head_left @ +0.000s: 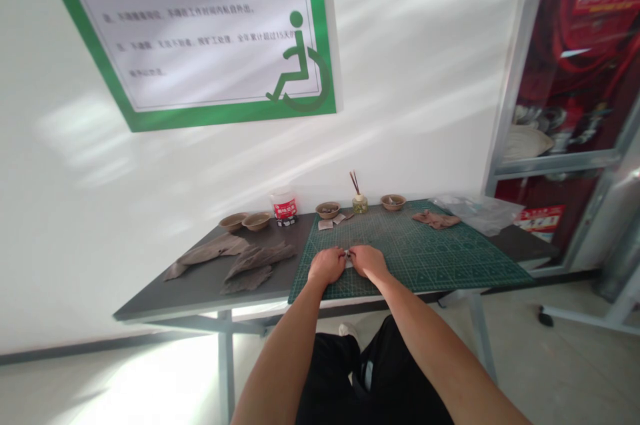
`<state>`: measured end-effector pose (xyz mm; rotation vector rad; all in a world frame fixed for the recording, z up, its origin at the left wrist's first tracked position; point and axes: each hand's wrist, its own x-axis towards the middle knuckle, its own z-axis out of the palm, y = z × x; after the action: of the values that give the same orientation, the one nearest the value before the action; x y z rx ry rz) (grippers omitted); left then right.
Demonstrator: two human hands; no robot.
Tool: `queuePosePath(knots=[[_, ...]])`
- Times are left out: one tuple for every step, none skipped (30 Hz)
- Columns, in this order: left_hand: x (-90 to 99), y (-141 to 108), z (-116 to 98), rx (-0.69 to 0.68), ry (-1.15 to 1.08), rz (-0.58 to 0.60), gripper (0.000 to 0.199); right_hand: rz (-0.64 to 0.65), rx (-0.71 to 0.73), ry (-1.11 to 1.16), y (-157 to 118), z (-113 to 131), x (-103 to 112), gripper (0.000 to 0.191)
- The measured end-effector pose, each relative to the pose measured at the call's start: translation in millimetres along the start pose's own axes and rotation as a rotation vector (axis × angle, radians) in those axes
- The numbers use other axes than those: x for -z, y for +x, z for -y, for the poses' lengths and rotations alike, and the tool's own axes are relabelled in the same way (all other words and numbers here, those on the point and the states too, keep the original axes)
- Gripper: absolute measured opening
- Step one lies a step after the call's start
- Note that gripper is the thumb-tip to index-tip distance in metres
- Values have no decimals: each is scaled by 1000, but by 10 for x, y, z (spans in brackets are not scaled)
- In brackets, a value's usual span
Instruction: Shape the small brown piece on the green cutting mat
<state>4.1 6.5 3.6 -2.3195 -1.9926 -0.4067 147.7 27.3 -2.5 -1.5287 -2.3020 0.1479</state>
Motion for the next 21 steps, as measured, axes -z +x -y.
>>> queuePosePath(knots=[[2, -2, -1, 2, 0, -2, 35, 3, 28, 4, -10, -2, 14, 38], [3, -3, -2, 3, 0, -4, 35, 11, 49, 7, -20, -2, 29, 37], [1, -3, -1, 2, -1, -7, 35, 23, 61, 7, -29, -1, 44, 37], [-2, -3, 1, 1, -1, -9, 35, 37, 65, 6, -38, 3, 57, 36], [-8, -1, 4, 0, -1, -10, 35, 50, 62, 5, -45, 7, 68, 35], [-15, 2, 8, -3, -1, -12, 35, 60, 56, 4, -52, 12, 77, 34], [-23, 5, 12, -6, 2, -15, 35, 65, 46, 5, -57, 17, 82, 33], [-31, 9, 17, -12, 5, -20, 34, 66, 34, 7, -62, 21, 83, 32], [-38, 13, 21, -18, 10, -26, 34, 63, 20, 9, -64, 24, 80, 32], [-45, 17, 25, -23, 15, -32, 34, 58, 7, 12, -65, 25, 74, 32], [-51, 20, 28, -26, 19, -36, 34, 52, -4, 12, -63, 24, 65, 32], [-56, 22, 31, -26, 22, -37, 34, 46, -15, 11, -60, 22, 53, 33], [-59, 24, 34, -25, 23, -37, 34, 37, -26, 8, -54, 20, 41, 33], [-63, 26, 36, -23, 22, -37, 34, 28, -36, 5, -46, 17, 28, 34], [-66, 28, 39, -24, 20, -38, 34, 19, -46, 2, -37, 14, 16, 35], [-69, 29, 41, -27, 19, -39, 34, 13, -54, 0, -28, 12, 6, 35], [-71, 31, 44, -30, 18, -40, 34, 9, -60, 1, -19, 10, -2, 36], [-74, 32, 47, -34, 18, -42, 34, 9, -62, 3, -12, 10, -6, 37], [-75, 33, 49, -39, 19, -43, 34, 13, -62, 5, -7, 11, -6, 38], [-76, 34, 51, -43, 18, -44, 34, 20, -60, 7, -5, 12, -2, 39], [-76, 34, 52, -45, 18, -44, 34, 28, -54, 8, -6, 13, 6, 40]])
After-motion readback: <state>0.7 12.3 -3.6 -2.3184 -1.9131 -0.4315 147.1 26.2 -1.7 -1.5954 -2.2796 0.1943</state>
